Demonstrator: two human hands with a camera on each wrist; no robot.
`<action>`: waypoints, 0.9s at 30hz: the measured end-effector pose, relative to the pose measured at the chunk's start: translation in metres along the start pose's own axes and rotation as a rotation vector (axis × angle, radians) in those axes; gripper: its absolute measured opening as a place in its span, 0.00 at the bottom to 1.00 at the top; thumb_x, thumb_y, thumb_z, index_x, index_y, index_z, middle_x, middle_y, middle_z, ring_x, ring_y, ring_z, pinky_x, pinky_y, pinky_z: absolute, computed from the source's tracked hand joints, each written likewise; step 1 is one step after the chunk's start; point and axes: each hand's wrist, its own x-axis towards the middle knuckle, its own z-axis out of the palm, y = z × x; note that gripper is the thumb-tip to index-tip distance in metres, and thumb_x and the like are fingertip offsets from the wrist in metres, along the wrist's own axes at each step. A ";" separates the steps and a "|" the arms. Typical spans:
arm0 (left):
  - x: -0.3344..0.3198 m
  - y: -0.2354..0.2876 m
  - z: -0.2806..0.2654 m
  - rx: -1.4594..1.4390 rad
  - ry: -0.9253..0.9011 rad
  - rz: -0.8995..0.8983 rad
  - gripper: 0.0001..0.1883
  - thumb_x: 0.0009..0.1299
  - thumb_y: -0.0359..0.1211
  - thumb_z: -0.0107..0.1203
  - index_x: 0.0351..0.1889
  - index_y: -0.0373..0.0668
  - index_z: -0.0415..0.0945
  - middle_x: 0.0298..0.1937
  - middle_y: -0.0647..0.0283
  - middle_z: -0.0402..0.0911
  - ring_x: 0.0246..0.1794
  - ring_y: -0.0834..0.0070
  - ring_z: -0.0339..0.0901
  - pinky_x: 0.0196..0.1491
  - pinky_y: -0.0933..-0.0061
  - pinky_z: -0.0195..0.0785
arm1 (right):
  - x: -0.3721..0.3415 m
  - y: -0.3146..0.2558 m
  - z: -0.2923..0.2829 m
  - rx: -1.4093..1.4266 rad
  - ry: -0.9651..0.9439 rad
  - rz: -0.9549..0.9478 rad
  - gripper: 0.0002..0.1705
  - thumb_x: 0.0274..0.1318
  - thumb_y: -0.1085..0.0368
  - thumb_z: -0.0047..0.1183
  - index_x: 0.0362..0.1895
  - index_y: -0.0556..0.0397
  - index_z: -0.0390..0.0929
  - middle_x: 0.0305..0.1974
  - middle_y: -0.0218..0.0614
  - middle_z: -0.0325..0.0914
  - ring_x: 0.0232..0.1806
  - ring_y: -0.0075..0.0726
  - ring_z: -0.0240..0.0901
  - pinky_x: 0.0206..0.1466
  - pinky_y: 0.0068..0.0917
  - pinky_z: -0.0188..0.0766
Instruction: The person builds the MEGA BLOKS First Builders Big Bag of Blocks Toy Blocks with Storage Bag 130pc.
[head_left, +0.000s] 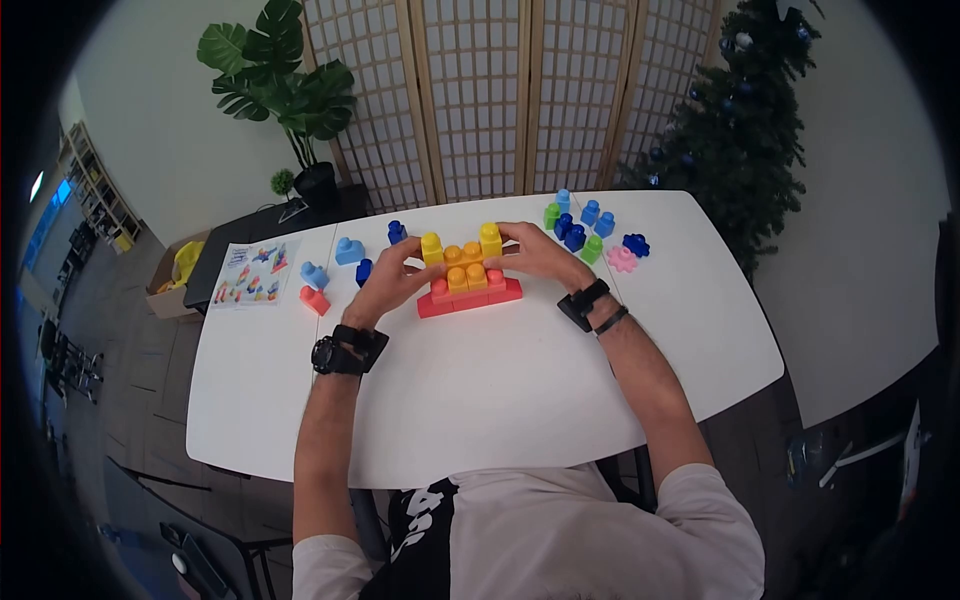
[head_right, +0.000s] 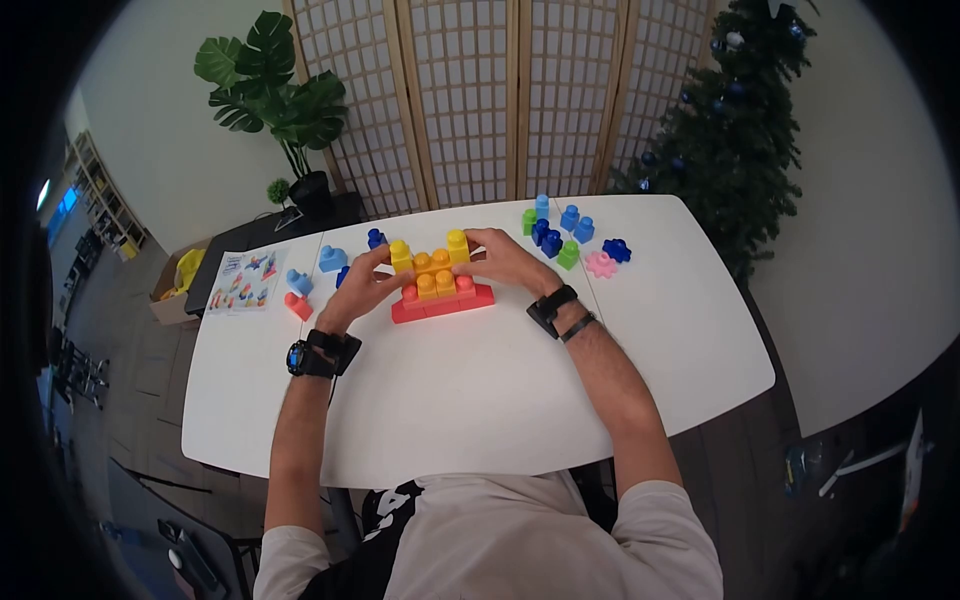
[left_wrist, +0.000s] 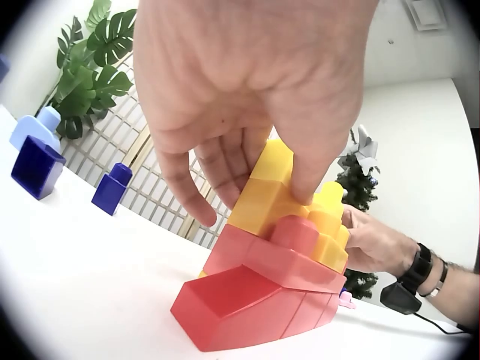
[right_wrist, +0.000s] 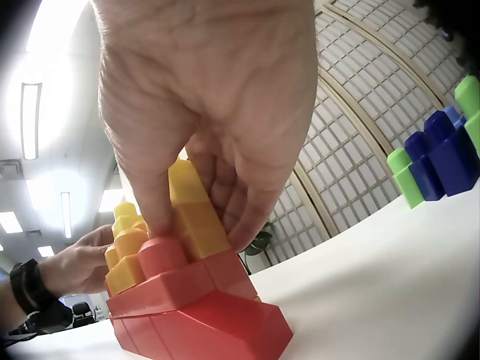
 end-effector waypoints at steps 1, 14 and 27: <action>0.000 -0.001 0.000 0.003 -0.010 -0.004 0.24 0.78 0.38 0.68 0.65 0.32 0.79 0.57 0.55 0.87 0.57 0.69 0.87 0.59 0.68 0.84 | 0.000 0.000 0.000 0.018 -0.007 -0.001 0.26 0.63 0.64 0.71 0.61 0.62 0.81 0.53 0.41 0.86 0.59 0.36 0.82 0.66 0.37 0.82; -0.001 -0.011 0.007 -0.010 -0.044 0.023 0.22 0.79 0.35 0.66 0.67 0.37 0.79 0.59 0.58 0.86 0.54 0.73 0.86 0.53 0.72 0.84 | -0.001 0.001 0.005 0.049 -0.005 0.030 0.27 0.64 0.63 0.71 0.63 0.60 0.81 0.55 0.39 0.85 0.59 0.35 0.81 0.66 0.36 0.81; -0.002 -0.019 0.003 -0.060 -0.067 -0.017 0.22 0.78 0.38 0.68 0.64 0.35 0.81 0.57 0.59 0.88 0.55 0.72 0.86 0.56 0.69 0.81 | -0.033 0.040 -0.086 -0.578 0.403 0.189 0.24 0.61 0.61 0.70 0.58 0.59 0.85 0.49 0.45 0.87 0.52 0.47 0.84 0.59 0.40 0.81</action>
